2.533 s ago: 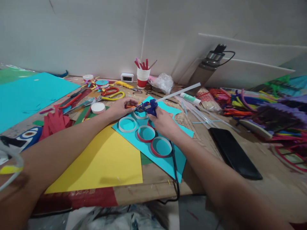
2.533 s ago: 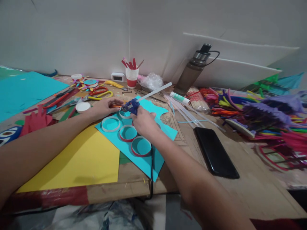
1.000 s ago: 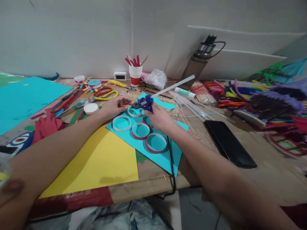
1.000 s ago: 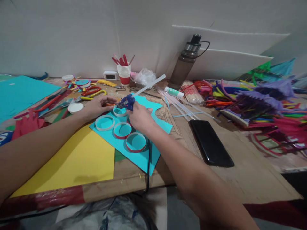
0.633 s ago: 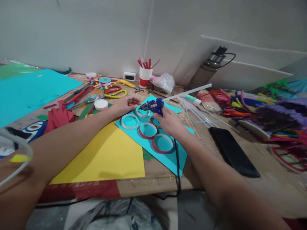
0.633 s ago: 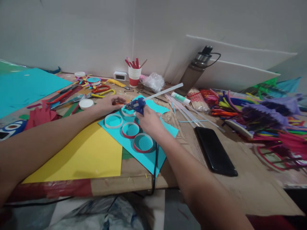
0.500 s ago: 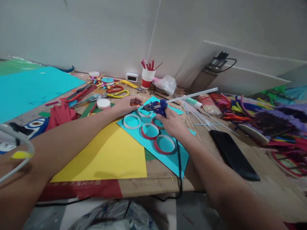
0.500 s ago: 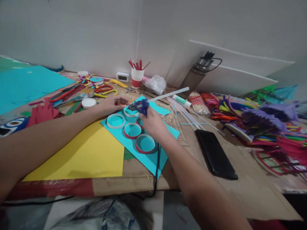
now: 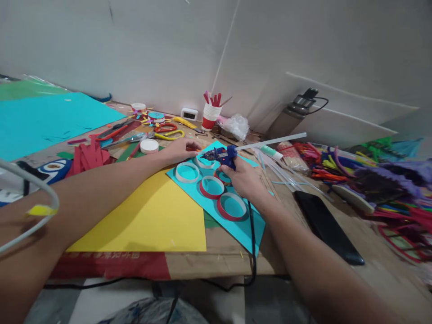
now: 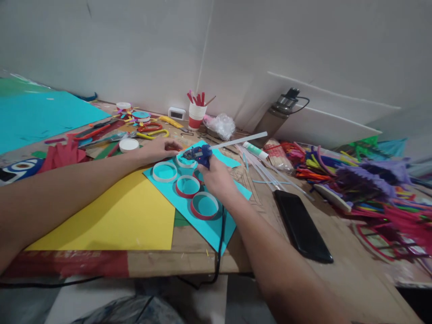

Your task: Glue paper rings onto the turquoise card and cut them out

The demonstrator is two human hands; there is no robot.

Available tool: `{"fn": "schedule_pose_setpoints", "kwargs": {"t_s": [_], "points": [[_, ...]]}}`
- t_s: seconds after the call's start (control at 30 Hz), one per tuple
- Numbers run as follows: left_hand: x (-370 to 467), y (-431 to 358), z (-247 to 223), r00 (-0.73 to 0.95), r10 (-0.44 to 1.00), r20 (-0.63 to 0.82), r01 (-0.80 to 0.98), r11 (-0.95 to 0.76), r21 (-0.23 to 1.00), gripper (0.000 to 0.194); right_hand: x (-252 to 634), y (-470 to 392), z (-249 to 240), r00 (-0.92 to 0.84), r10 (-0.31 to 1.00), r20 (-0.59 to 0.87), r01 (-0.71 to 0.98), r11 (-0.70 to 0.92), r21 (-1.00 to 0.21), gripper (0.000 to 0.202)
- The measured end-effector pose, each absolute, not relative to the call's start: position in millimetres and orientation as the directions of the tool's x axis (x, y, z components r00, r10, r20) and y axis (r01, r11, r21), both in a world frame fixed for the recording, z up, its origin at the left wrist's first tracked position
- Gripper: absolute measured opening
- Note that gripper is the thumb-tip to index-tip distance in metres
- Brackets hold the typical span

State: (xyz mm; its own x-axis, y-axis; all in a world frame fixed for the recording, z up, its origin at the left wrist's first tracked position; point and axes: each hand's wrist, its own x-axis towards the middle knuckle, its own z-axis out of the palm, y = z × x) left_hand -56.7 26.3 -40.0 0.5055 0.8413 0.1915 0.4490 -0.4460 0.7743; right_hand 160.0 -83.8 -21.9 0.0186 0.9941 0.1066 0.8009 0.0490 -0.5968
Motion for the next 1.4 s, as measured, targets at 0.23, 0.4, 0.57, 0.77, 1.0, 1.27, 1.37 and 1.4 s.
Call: {"fn": "schedule_pose_setpoints", "kwargs": {"t_s": [0.23, 0.4, 0.57, 0.77, 1.0, 1.27, 1.37, 1.4], "points": [[-57, 23, -38, 0.485, 0.849, 0.208, 0.445, -0.444, 0.778, 0.018, 163, -82, -22, 0.042, 0.988, 0.149, 0.823, 0.05, -0.566, 0.029], [-58, 25, -41, 0.474, 0.855, 0.211, 0.486, -0.454, 0.747, 0.016, 162, -84, -15, 0.089, 0.991, 0.098, 0.848, -0.024, -0.53, 0.03], [-57, 27, -41, 0.474, 0.856, 0.207, 0.502, -0.455, 0.735, 0.015, 157, -85, -8, 0.088, 0.99, 0.11, 0.877, -0.025, -0.48, 0.028], [-57, 26, -39, 0.48, 0.86, 0.174, 0.535, -0.444, 0.719, 0.019, 149, -81, -6, 0.052, 0.992, 0.113, 0.926, -0.005, -0.378, 0.026], [-56, 25, -39, 0.482, 0.859, 0.175, 0.527, -0.444, 0.725, 0.019, 139, -77, -5, 0.038, 0.996, 0.087, 0.951, -0.01, -0.31, 0.023], [-54, 24, -36, 0.46, 0.869, 0.18, 0.563, -0.443, 0.697, 0.017, 135, -78, -8, -0.037, 0.994, 0.101, 0.95, 0.066, -0.306, 0.019], [-54, 24, -36, 0.463, 0.87, 0.169, 0.567, -0.438, 0.698, 0.018, 134, -82, -8, -0.059, 0.993, 0.103, 0.939, 0.09, -0.331, 0.019], [-54, 24, -36, 0.465, 0.869, 0.169, 0.565, -0.438, 0.699, 0.019, 133, -84, -7, -0.065, 0.993, 0.103, 0.936, 0.096, -0.339, 0.02]]}}
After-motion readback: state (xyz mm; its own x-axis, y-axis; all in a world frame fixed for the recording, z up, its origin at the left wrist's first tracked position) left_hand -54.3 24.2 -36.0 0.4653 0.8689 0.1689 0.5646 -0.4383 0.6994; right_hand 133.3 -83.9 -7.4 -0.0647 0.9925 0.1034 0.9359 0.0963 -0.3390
